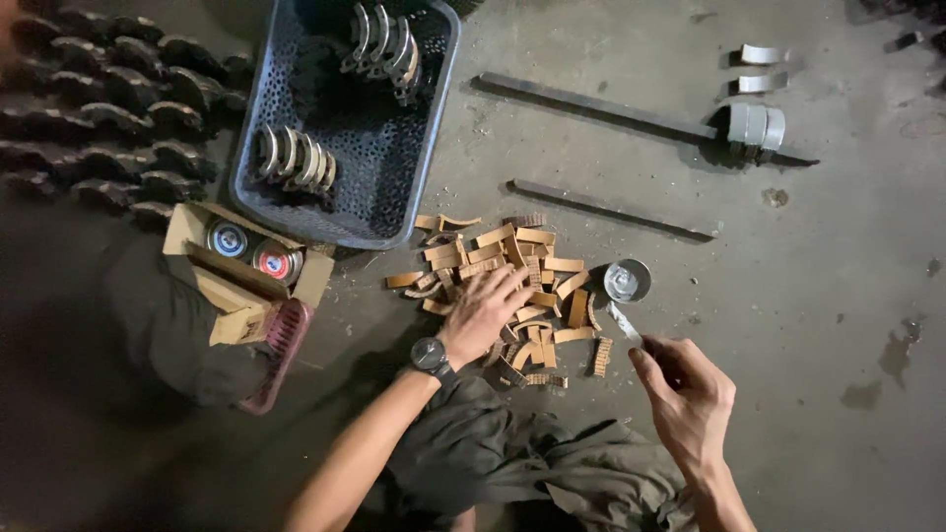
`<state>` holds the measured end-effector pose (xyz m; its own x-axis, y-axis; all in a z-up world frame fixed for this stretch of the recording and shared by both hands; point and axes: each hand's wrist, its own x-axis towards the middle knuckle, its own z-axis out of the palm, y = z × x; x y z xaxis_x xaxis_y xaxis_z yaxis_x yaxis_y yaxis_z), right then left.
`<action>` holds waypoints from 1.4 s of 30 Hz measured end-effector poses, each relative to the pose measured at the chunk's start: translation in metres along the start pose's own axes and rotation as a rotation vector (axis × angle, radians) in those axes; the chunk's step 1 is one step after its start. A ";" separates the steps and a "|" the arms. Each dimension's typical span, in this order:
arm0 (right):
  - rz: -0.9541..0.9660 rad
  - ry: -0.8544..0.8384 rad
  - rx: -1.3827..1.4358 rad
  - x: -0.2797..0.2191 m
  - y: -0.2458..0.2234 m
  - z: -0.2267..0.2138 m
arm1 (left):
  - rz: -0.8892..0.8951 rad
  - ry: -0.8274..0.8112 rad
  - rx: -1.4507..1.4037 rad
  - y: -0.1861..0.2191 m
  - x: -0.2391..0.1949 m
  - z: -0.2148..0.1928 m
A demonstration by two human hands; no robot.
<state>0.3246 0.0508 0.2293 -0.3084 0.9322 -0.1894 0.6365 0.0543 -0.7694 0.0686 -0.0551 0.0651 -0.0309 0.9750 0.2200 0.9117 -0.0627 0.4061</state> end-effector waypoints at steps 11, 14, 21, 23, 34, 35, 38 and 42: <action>-0.029 0.015 0.017 0.001 0.008 -0.005 | -0.082 -0.233 -0.077 -0.027 -0.006 0.007; -0.031 0.000 -0.002 0.002 0.006 -0.005 | -0.146 -0.162 -0.144 -0.036 -0.006 0.017; -0.005 0.019 -0.007 0.002 0.008 -0.006 | 0.094 -0.359 0.106 -0.012 0.018 -0.007; -0.001 0.018 -0.016 0.002 0.007 -0.007 | 0.128 -0.426 0.111 -0.016 0.022 -0.005; 0.003 0.044 0.009 0.000 0.014 -0.013 | -0.284 -0.207 -0.376 -0.050 0.024 -0.007; 0.004 0.043 -0.001 0.001 0.013 -0.012 | -0.349 -0.090 -0.419 -0.048 0.029 -0.019; 0.003 0.034 -0.006 0.004 0.009 -0.012 | -0.532 -0.065 -0.540 -0.036 0.039 -0.043; 0.016 0.006 -0.018 0.005 0.011 -0.012 | -0.427 -0.208 -0.558 -0.044 0.022 0.006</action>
<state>0.3385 0.0601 0.2271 -0.2943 0.9350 -0.1979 0.6537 0.0459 -0.7554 0.0299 -0.0297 0.0471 -0.2078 0.9556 -0.2090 0.4917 0.2867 0.8222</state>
